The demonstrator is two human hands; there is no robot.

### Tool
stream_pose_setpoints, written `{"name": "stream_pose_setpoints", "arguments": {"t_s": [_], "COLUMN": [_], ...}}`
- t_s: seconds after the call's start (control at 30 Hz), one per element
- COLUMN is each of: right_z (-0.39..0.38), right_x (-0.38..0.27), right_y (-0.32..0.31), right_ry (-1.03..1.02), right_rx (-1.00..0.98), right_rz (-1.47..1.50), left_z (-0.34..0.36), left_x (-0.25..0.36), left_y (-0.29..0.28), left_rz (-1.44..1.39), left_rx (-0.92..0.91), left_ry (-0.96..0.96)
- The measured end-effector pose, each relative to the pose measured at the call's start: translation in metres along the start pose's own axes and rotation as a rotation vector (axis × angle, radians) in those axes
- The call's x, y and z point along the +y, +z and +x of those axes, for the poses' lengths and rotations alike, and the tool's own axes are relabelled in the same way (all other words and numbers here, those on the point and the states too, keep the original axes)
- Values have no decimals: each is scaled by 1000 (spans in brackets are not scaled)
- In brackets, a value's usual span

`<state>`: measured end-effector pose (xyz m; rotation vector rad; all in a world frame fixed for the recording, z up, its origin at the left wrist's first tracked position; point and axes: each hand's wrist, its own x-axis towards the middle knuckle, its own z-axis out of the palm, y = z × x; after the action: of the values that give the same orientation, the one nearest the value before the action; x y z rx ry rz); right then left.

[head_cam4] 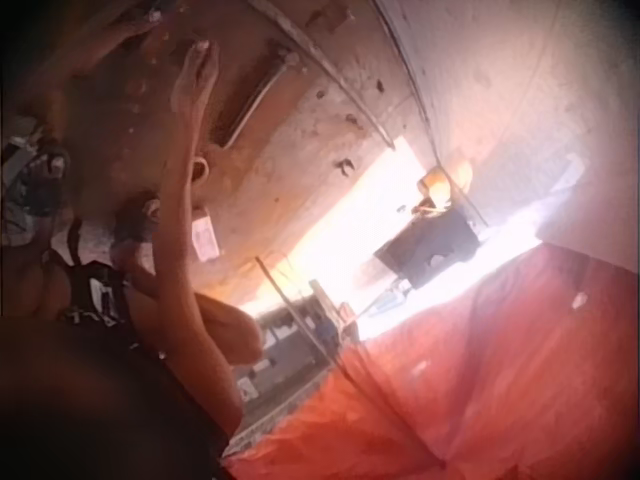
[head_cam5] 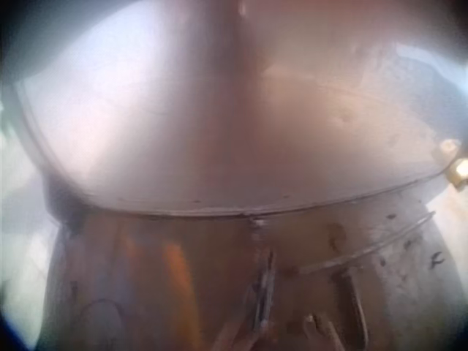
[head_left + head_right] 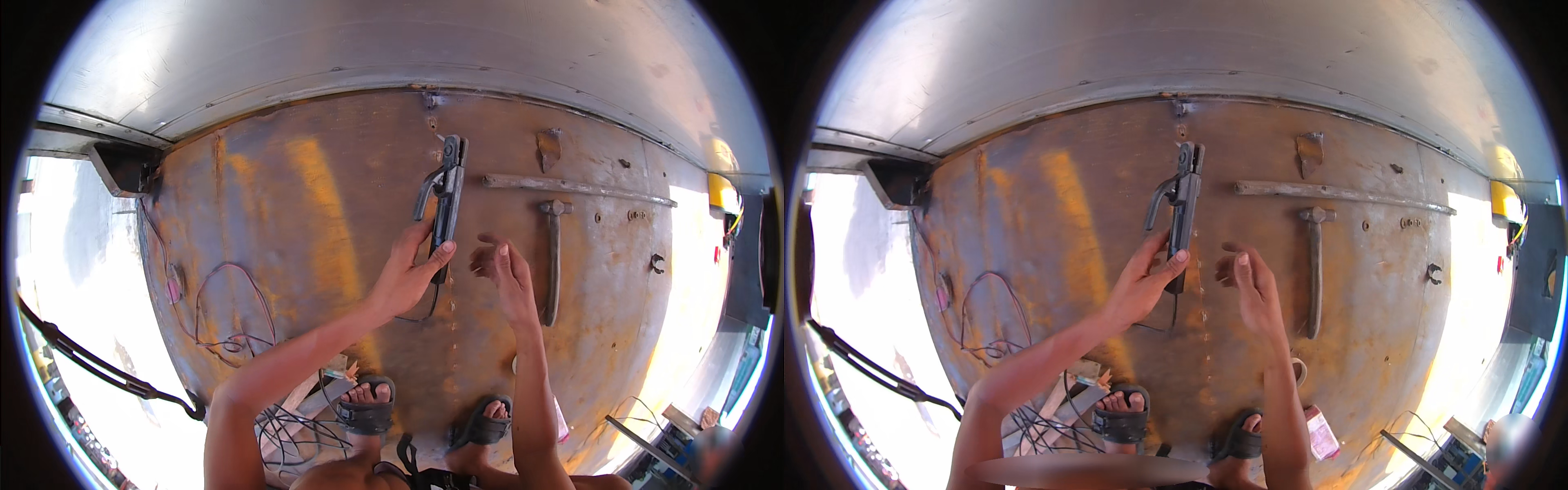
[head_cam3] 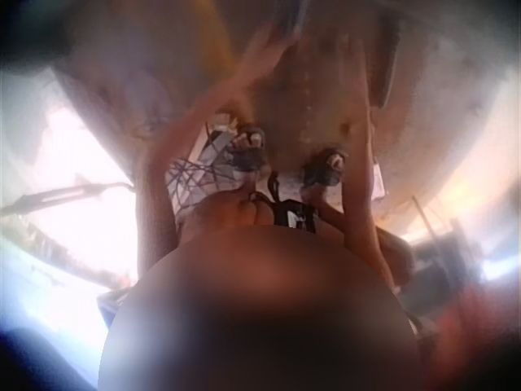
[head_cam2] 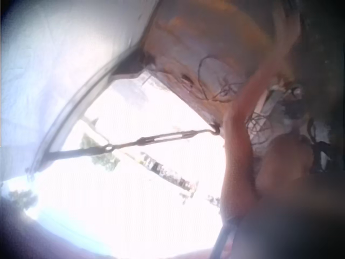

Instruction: The person welds a seam on a large curved metal surface using a handheld welding torch, then uses a hammer to chip away slag from the weld. The person repeats this cycle of welding and chipping along the seam.

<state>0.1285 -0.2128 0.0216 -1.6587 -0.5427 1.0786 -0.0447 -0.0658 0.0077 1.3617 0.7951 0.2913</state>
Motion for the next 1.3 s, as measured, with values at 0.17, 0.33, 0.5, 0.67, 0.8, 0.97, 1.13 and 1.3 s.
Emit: {"name": "stream_pose_setpoints", "arguments": {"t_s": [0.17, 0.33, 0.5, 0.67, 0.8, 0.97, 1.13, 1.3], "right_z": [45, 76, 68, 0, -1, -20, -54, 18], "right_x": [-14, 6, -4, -23, 40, 87, 69, -32], "right_y": [70, 94, 77, 53, -66, -133, -57, 32], "right_ry": [-24, -83, -134, -216, -74, 30, 74, -86], "right_rx": [139, 356, 282, -44, 870, 692, 570, 266], "right_rz": [258, 173, -186, -643, -1450, -1387, -590, -382], "left_z": [47, 62, 55, 22, -3, -17, -27, -34], "left_x": [-1, -25, 8, 10, 15, 11, 15, 17], "left_y": [22, 25, 8, -3, -19, -31, -43, -49], "left_rz": [137, 332, -247, -346, -476, -521, -544, -509], "left_rx": [88, 186, -76, 107, 161, 173, 195, 216], "left_ry": [184, 242, -146, -103, -73, -5, 16, -19]}}
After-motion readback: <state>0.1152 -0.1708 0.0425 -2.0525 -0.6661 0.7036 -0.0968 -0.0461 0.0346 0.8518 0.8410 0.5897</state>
